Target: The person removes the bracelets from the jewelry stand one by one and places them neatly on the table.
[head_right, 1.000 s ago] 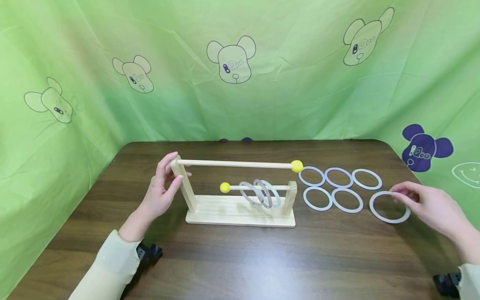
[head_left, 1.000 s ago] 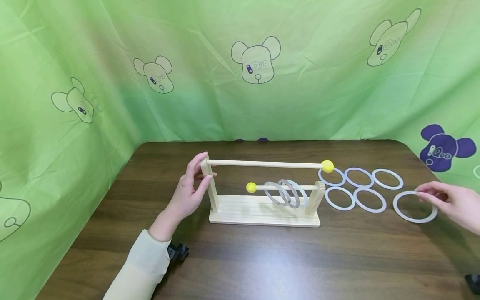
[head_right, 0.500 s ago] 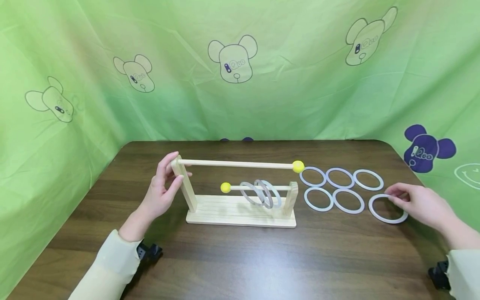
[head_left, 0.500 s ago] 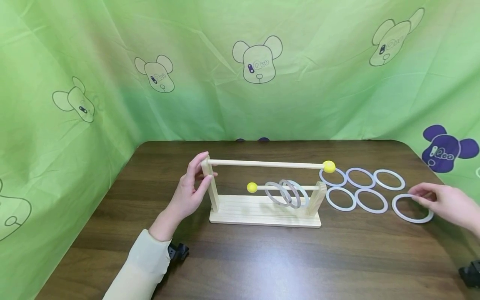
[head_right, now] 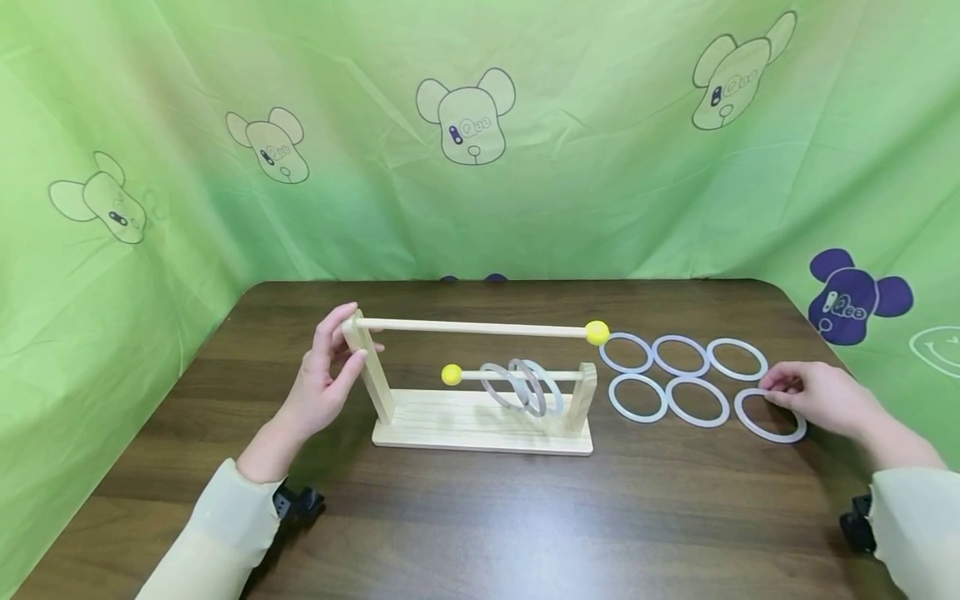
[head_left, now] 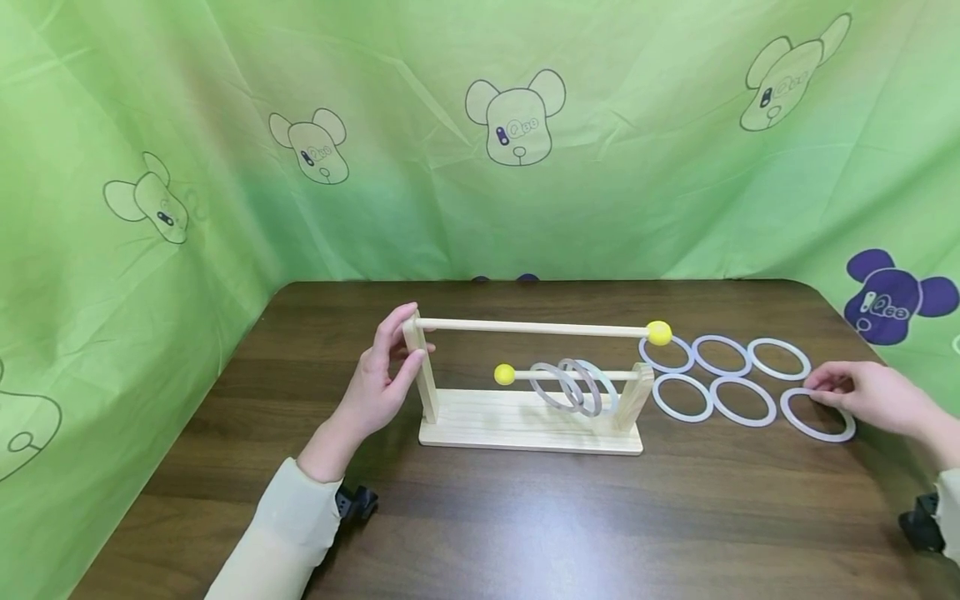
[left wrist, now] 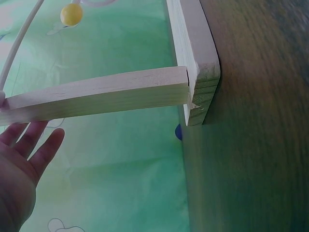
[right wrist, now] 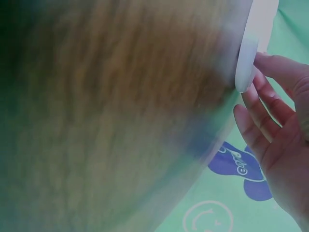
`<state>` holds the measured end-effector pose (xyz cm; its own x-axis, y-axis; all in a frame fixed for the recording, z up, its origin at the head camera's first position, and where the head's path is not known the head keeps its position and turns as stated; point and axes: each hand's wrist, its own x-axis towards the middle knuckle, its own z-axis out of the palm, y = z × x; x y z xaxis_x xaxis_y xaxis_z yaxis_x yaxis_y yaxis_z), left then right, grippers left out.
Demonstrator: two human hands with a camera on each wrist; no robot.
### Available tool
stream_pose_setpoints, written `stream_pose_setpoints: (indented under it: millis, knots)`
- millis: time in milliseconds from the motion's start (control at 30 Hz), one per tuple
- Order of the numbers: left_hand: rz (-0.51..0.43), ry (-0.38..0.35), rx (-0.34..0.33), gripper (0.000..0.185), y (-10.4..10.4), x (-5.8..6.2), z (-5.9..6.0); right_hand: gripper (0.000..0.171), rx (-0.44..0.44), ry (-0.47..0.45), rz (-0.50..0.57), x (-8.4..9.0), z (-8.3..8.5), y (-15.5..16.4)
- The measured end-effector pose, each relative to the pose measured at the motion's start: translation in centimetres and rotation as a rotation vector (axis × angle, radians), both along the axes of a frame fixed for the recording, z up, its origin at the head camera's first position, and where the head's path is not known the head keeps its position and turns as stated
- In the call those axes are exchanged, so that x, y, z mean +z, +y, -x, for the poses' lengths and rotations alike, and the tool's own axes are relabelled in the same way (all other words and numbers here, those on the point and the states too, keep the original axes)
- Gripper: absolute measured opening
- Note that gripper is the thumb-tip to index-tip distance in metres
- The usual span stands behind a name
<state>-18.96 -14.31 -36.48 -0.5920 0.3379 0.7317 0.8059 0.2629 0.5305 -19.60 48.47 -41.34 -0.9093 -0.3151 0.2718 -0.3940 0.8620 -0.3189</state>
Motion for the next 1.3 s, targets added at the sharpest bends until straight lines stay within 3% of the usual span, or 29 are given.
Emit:
stream_pose_setpoints:
  millis: [700,1133,1300]
  knots:
    - [-0.002,-0.021,0.002,0.057,-0.02,-0.02,0.05,0.015,-0.112,-0.068,0.024,0.22,0.76,-0.36]
    - [0.001,-0.028,0.0,0.057,0.0,-0.02,0.01,0.014,-0.122,-0.069,0.045,-0.08,0.82,-0.11]
    - [0.009,-0.017,0.01,0.057,-0.03,0.01,-0.05,0.012,-0.121,-0.048,0.082,0.69,0.47,-0.18]
